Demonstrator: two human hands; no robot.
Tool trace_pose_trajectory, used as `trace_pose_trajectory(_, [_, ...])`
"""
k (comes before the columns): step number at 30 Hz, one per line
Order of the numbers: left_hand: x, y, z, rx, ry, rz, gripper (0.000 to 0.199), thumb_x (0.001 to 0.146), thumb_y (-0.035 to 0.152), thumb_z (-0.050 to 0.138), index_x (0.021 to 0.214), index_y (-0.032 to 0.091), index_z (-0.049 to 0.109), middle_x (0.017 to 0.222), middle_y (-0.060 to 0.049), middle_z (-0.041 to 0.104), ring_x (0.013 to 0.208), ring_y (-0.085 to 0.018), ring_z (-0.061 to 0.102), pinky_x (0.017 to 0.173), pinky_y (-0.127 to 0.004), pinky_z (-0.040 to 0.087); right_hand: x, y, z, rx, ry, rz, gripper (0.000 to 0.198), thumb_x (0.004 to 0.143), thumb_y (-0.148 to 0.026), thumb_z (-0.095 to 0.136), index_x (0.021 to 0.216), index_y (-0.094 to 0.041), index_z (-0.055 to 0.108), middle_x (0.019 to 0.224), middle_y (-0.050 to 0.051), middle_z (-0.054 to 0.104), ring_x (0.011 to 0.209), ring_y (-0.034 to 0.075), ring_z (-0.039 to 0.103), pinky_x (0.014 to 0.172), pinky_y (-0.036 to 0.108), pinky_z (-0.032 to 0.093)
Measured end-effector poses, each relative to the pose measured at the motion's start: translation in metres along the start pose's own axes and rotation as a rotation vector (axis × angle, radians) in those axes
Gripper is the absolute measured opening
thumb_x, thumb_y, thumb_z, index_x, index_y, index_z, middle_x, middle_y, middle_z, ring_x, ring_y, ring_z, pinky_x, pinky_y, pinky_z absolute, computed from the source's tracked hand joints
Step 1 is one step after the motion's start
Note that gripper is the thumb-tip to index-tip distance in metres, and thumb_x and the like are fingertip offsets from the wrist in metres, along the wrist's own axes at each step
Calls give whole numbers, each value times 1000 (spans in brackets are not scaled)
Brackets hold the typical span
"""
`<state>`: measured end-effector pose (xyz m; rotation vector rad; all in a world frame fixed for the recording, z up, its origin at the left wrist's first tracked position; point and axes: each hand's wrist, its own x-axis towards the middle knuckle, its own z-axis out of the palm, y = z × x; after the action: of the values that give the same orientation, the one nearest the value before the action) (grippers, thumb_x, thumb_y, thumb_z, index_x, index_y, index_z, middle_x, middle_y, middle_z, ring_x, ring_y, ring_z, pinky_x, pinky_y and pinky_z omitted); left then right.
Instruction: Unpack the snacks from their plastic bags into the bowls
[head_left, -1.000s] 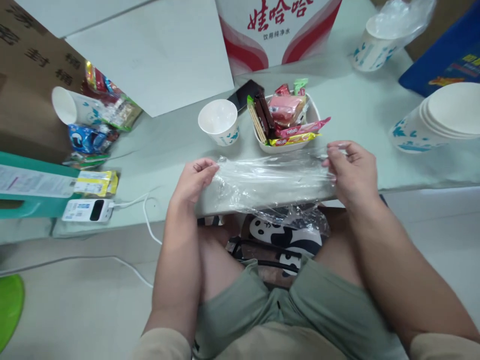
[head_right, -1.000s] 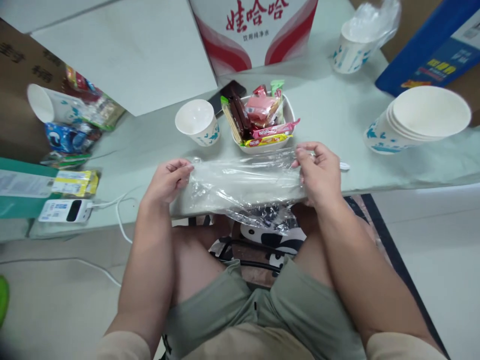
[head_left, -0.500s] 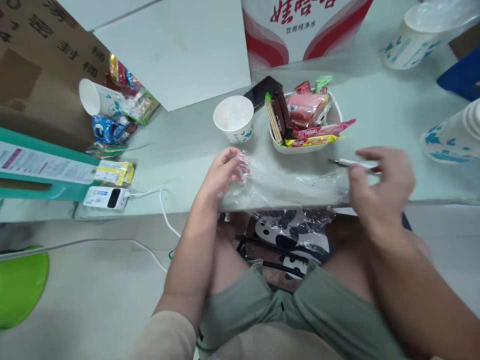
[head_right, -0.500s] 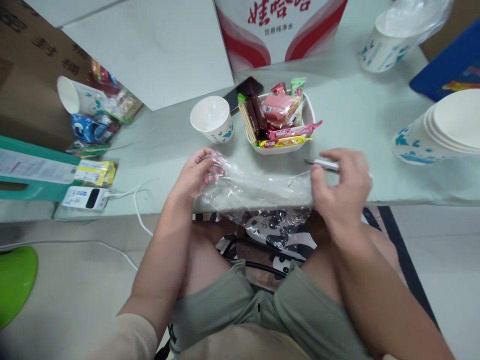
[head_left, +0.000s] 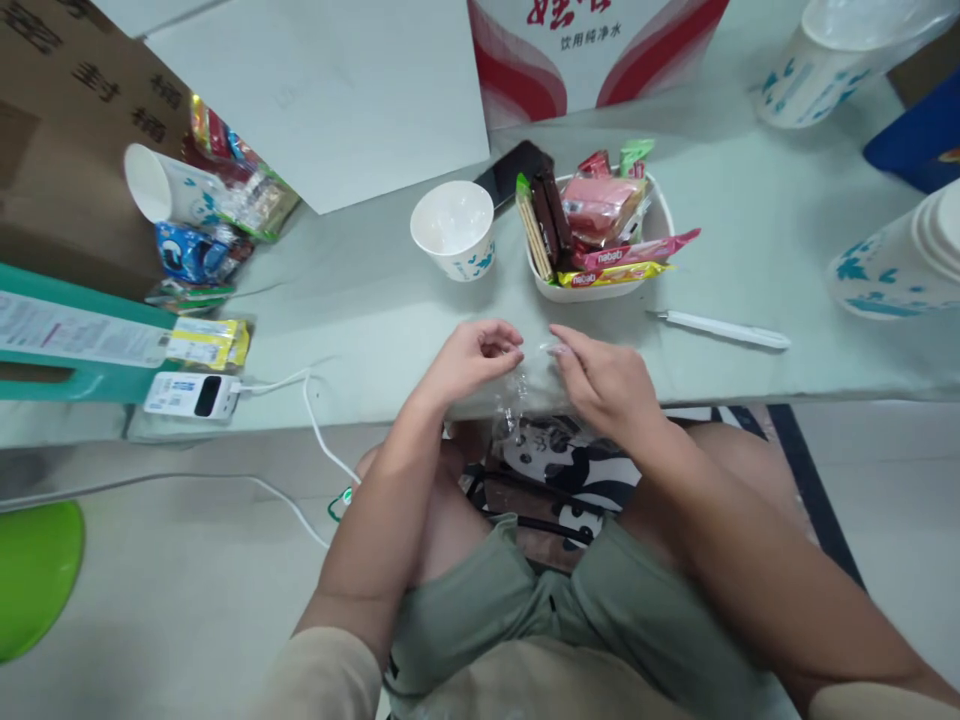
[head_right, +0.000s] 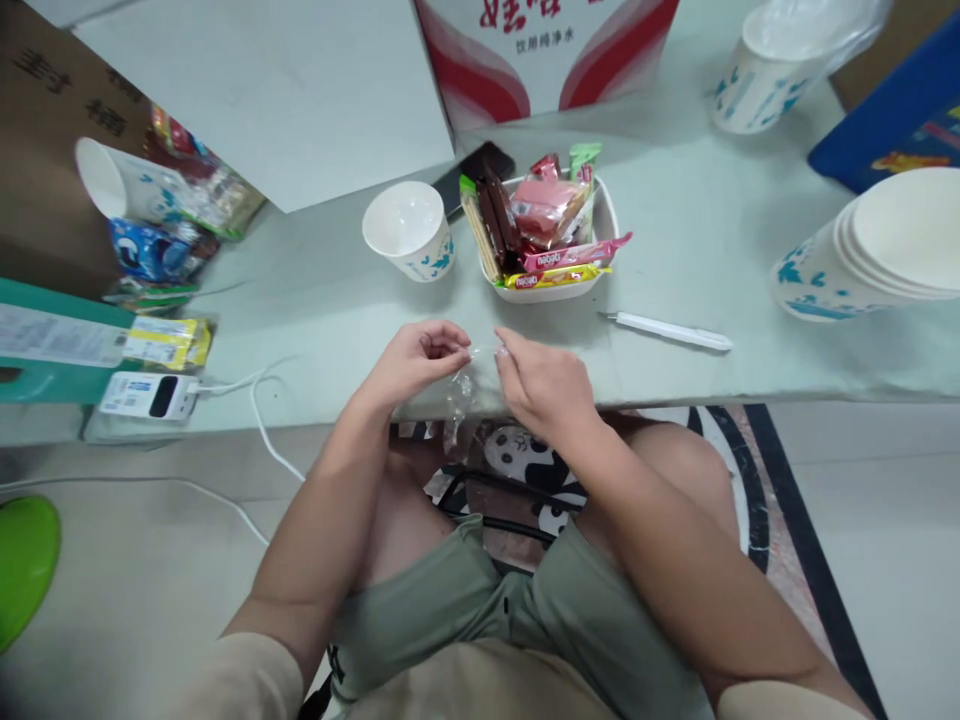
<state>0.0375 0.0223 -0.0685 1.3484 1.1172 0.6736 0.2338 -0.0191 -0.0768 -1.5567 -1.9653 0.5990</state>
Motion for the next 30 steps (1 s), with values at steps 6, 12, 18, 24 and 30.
trace_pose_trajectory(6, [-8, 2, -17, -37, -19, 15, 21, 71, 29, 80, 73, 15, 64, 64, 2, 60, 58, -8, 54, 57, -22, 41, 1, 11, -7, 326, -64, 165, 42, 98, -43, 44, 111, -17, 74, 68, 3, 74, 55, 18, 66, 64, 31, 52])
trace_pose_trajectory(12, [-11, 8, -31, -322, 95, -53, 25, 65, 24, 83, 70, 16, 61, 58, 4, 55, 52, -7, 52, 51, -18, 41, 8, 13, -19, 426, 141, 317, 37, 91, -45, 52, 90, -17, 76, 50, -2, 58, 42, 13, 50, 51, 27, 41])
trace_pose_trajectory(18, [-11, 13, -39, -511, 268, -92, 36, 64, 43, 83, 85, 17, 69, 87, -4, 71, 79, -17, 70, 65, -25, 57, 13, 14, -22, 501, 216, 305, 34, 90, -43, 53, 88, -17, 75, 48, -4, 53, 43, 13, 48, 49, 27, 39])
trace_pose_trajectory(24, [-13, 19, -23, -40, -163, -274, 16, 67, 25, 82, 75, 14, 73, 71, -7, 74, 63, -14, 66, 53, -20, 47, 28, 15, -10, 488, 110, 76, 27, 87, -42, 61, 97, -20, 73, 71, 1, 68, 61, 15, 61, 62, 29, 49])
trace_pose_trajectory(30, [-22, 27, -55, -722, 464, -89, 10, 75, 14, 65, 71, 18, 57, 58, 4, 62, 46, -7, 59, 35, -12, 31, 8, 38, -35, 692, 407, -40, 28, 88, -47, 69, 109, -28, 65, 101, 5, 72, 95, 20, 72, 90, 38, 57])
